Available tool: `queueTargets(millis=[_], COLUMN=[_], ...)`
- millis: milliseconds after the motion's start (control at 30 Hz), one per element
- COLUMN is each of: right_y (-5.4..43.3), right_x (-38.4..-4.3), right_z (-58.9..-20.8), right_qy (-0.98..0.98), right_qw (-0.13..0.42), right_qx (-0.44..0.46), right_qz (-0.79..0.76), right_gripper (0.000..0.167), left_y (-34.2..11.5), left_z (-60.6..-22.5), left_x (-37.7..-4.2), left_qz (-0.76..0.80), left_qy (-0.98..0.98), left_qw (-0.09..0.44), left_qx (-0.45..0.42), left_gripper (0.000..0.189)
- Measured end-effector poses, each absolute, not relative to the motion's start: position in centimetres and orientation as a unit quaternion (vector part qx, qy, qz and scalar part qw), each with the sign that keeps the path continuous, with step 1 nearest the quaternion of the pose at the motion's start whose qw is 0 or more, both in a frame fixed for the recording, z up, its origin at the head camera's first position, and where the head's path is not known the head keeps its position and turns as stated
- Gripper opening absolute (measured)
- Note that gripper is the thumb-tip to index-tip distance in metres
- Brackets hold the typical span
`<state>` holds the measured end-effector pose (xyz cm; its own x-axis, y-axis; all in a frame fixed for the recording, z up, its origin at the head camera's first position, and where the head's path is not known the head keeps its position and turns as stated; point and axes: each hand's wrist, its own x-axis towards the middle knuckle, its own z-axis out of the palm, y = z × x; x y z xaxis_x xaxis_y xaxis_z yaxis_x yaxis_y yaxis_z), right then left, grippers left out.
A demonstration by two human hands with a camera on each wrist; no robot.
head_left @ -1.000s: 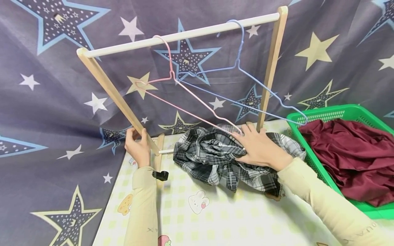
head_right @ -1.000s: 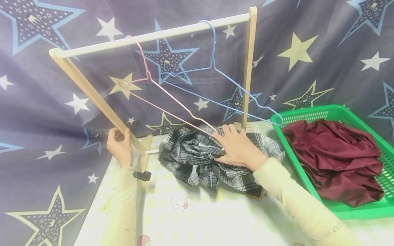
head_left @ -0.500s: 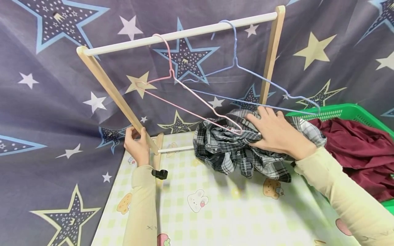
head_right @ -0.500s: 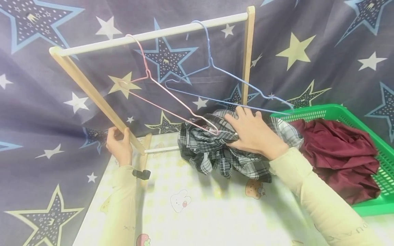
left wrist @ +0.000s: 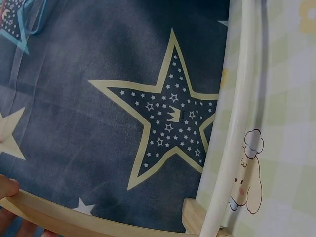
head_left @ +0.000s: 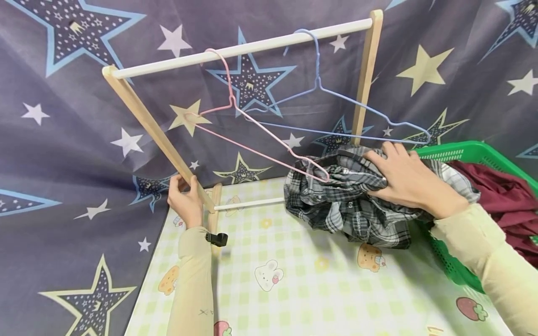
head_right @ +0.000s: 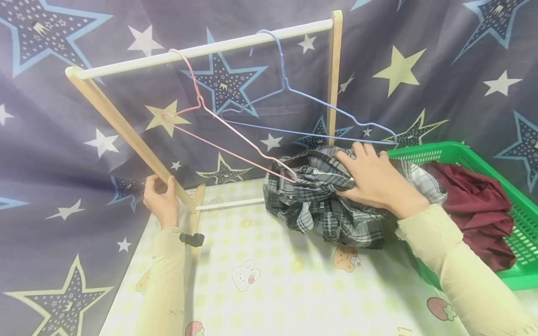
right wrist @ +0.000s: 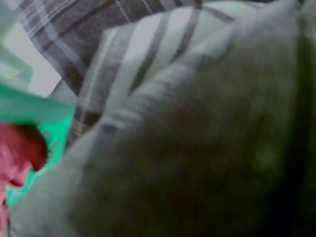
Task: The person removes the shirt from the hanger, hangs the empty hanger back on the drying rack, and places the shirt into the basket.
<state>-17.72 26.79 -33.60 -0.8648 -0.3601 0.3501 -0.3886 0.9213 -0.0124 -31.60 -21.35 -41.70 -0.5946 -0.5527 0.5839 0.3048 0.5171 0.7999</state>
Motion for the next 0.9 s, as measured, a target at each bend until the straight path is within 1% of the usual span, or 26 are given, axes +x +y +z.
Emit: queueTargets(millis=[100, 300, 533, 767, 900], right_y=[28.2, 30.8, 33.1, 36.2, 37.7], right_x=[-17.3, -16.2, -15.3, -13.7, -13.0], right_z=[-34.1, -34.4, -34.4, -34.0, -33.0], right_qy=[-0.967, -0.963, -0.964, -0.96, -0.952], right_qw=[0.167, 0.194, 0.203, 0.234, 0.274], right_qx=[0.187, 0.178, 0.158, 0.128, 0.098], right_qz=[0.048, 0.054, 0.059, 0.081, 0.095], right_gripper=[0.081, 0.083, 0.083, 0.084, 0.079], left_y=[-21.4, -21.2, -21.2, -21.3, -21.3], left_z=[-41.8, -41.7, -41.8, -41.7, -41.7], left_x=[-31.6, -31.6, -31.6, -31.6, -31.7], left_qz=[-0.483, -0.483, -0.487, -0.486, -0.488], left_qy=[-0.751, -0.751, -0.75, -0.749, -0.748], left_qw=[0.444, 0.443, 0.441, 0.444, 0.443], left_qx=[0.082, 0.08, 0.082, 0.079, 0.078], left_gripper=[0.017, 0.018, 0.018, 0.017, 0.018])
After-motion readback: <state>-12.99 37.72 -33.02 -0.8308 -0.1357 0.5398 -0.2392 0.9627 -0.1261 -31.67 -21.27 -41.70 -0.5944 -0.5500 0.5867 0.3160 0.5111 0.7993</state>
